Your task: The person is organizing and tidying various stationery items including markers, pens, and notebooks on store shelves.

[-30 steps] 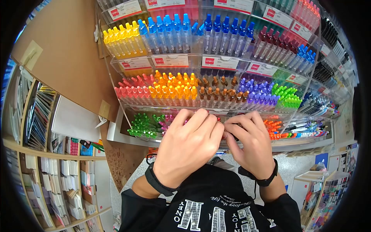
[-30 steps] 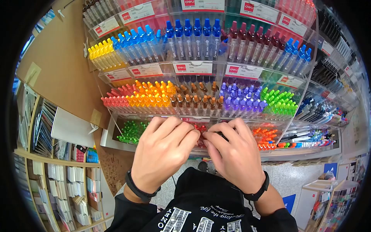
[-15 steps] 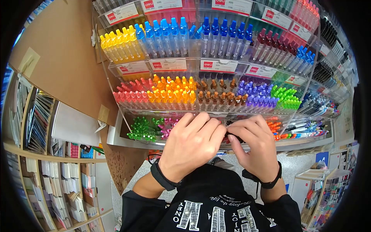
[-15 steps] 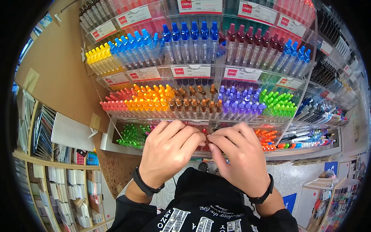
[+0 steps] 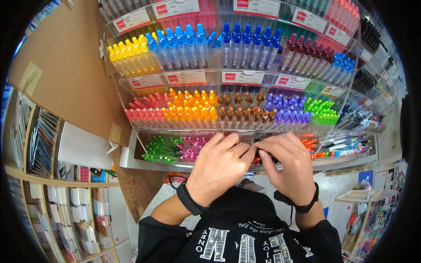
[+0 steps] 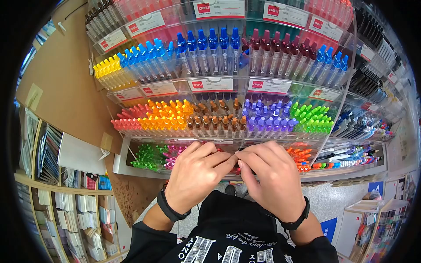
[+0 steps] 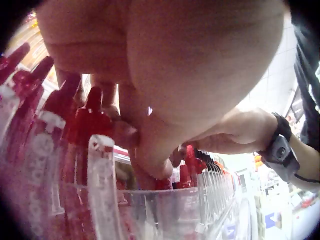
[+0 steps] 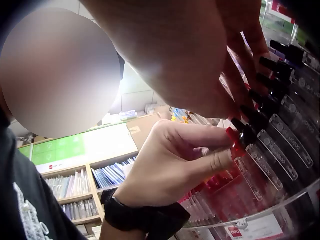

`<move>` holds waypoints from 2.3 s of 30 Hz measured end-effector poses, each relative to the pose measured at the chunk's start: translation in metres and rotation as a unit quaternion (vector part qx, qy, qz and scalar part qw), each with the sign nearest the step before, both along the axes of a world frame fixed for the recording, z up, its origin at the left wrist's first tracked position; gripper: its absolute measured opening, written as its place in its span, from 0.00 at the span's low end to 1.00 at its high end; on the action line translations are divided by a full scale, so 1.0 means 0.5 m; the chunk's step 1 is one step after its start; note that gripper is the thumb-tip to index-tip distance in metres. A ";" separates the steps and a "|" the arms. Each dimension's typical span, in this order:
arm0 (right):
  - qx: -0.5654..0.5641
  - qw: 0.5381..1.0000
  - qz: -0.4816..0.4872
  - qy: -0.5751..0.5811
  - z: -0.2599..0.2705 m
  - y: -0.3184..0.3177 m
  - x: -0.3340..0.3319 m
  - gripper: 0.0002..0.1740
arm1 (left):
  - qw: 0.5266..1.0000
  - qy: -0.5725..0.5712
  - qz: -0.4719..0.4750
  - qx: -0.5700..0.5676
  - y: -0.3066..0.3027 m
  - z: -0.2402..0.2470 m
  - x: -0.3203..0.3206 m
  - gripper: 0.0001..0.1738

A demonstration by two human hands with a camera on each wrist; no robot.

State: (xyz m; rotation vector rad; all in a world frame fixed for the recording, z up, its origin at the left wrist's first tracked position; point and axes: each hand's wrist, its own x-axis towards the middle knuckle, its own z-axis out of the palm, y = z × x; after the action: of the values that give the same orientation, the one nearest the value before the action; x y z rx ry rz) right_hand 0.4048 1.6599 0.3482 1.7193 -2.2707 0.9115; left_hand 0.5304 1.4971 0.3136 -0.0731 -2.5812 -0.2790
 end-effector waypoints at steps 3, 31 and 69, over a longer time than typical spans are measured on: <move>0.014 1.000 0.015 -0.005 0.005 0.001 0.000 0.12 | 0.999 -0.037 -0.003 0.003 0.002 0.008 0.004 0.15; 0.077 0.995 0.054 0.037 -0.004 0.000 0.014 0.22 | 0.998 -0.042 0.028 0.035 -0.004 0.029 0.074 0.19; 0.110 0.989 0.004 0.098 -0.004 -0.005 0.044 0.26 | 0.998 -0.038 -0.004 0.048 -0.002 0.016 0.075 0.32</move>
State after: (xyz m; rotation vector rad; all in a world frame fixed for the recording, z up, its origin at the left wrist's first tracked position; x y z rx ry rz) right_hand 0.4267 1.6575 0.3464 1.8155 -2.3045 0.4806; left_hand 0.5677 1.4962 0.3216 -0.0372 -2.6387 -0.4156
